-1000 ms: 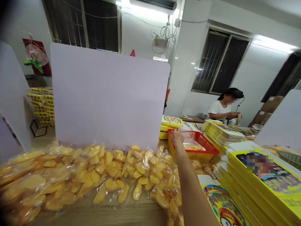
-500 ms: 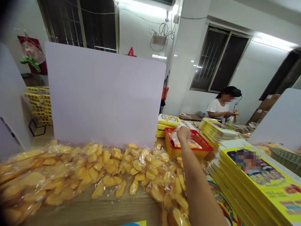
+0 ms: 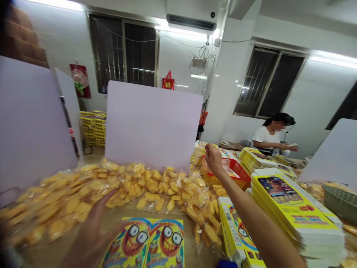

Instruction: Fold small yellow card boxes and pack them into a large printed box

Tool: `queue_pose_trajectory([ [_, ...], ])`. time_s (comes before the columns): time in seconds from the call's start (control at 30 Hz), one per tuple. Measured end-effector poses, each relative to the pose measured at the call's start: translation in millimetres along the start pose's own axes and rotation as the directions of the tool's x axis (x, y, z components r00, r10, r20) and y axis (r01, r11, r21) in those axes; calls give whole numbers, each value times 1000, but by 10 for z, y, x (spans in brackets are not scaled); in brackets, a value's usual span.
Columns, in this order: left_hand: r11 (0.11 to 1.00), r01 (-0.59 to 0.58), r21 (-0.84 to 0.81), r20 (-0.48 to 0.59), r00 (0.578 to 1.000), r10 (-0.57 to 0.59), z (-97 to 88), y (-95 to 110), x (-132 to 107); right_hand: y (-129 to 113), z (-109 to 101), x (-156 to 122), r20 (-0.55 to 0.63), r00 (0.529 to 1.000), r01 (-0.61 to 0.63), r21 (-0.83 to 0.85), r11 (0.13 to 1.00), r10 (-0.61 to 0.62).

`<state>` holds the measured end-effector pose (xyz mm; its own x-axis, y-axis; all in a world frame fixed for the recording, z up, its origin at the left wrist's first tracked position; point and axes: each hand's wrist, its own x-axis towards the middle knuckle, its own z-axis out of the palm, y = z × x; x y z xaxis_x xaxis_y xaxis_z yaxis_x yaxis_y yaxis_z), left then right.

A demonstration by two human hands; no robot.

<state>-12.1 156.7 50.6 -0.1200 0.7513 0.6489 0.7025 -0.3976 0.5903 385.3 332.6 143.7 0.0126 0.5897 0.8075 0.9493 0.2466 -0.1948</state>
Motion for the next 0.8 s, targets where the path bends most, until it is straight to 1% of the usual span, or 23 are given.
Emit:
queue_pose_trajectory([
  [0.03, 999, -43, 5, 42, 998, 43, 70, 77, 69, -161, -45, -48, -1, 1000, 20, 47, 999, -20],
  [0.07, 992, -128, 16, 88, 988, 127, 163, 163, 149, -319, -89, -93, -3, 999, 38, 93, 995, -38],
  [0.1, 980, -195, 23, 117, 975, 191, 271, 251, 236, -474, -133, -135, -4, 999, 53, 136, 989, -53],
  [0.13, 971, -237, 23, 137, 963, 231, 386, 335, 328, -622, -175, -172, -5, 998, 65, 174, 983, -66],
  [0.2, 977, -215, -2, 170, 962, 212, 593, 467, 513, -885, -250, -235, -6, 997, 73, 246, 967, -74],
  [0.23, 984, -177, -31, 180, 967, 179, 666, 506, 601, -995, -277, -262, -1, 998, 63, 286, 956, -65],
  [0.3, 992, -100, -82, 125, 986, 110, 718, 518, 761, -1161, -294, -313, 18, 999, 18, 365, 931, -26],
  [0.37, 983, -39, -177, 88, 995, 56, 638, 444, 890, -1248, -241, -372, 38, 999, -33, 423, 906, 19],
  [0.4, 974, -13, -228, 96, 995, 35, 559, 383, 943, -1266, -185, -410, 46, 998, -52, 435, 899, 35],
  [0.47, 954, 45, -295, 156, 988, 2, 358, 237, 1027, -1266, -22, -511, 85, 996, -72, 431, 899, 39],
  [0.5, 951, 70, -302, 192, 981, -11, 254, 165, 1059, -1259, 72, -575, 123, 992, -74, 424, 902, 24],
  [0.57, 957, 95, -276, 255, 967, -22, 78, 52, 1102, -1253, 244, -718, 220, 975, -65, 415, 908, -30],
  [0.63, 964, 111, -242, 342, 939, -23, -26, 4, 1112, -1283, 325, -850, 286, 956, -57, 419, 906, -72],
  [0.7, 971, 121, -208, 428, 904, -21, -53, 32, 1093, -1362, 267, -934, 268, 959, -24, 408, 913, -94],
  [0.73, 973, 122, -196, 462, 887, -18, -46, 70, 1076, -1419, 191, -953, 238, 963, 23, 400, 916, -128],
  [0.77, 974, 119, -191, 491, 871, -10, -32, 121, 1058, -1486, 96, -957, 210, 959, 97, 395, 913, -192],
  [0.8, 975, 113, -192, 517, 856, 3, -17, 179, 1040, -1558, -6, -949, 192, 939, 189, 399, 897, -284],
])
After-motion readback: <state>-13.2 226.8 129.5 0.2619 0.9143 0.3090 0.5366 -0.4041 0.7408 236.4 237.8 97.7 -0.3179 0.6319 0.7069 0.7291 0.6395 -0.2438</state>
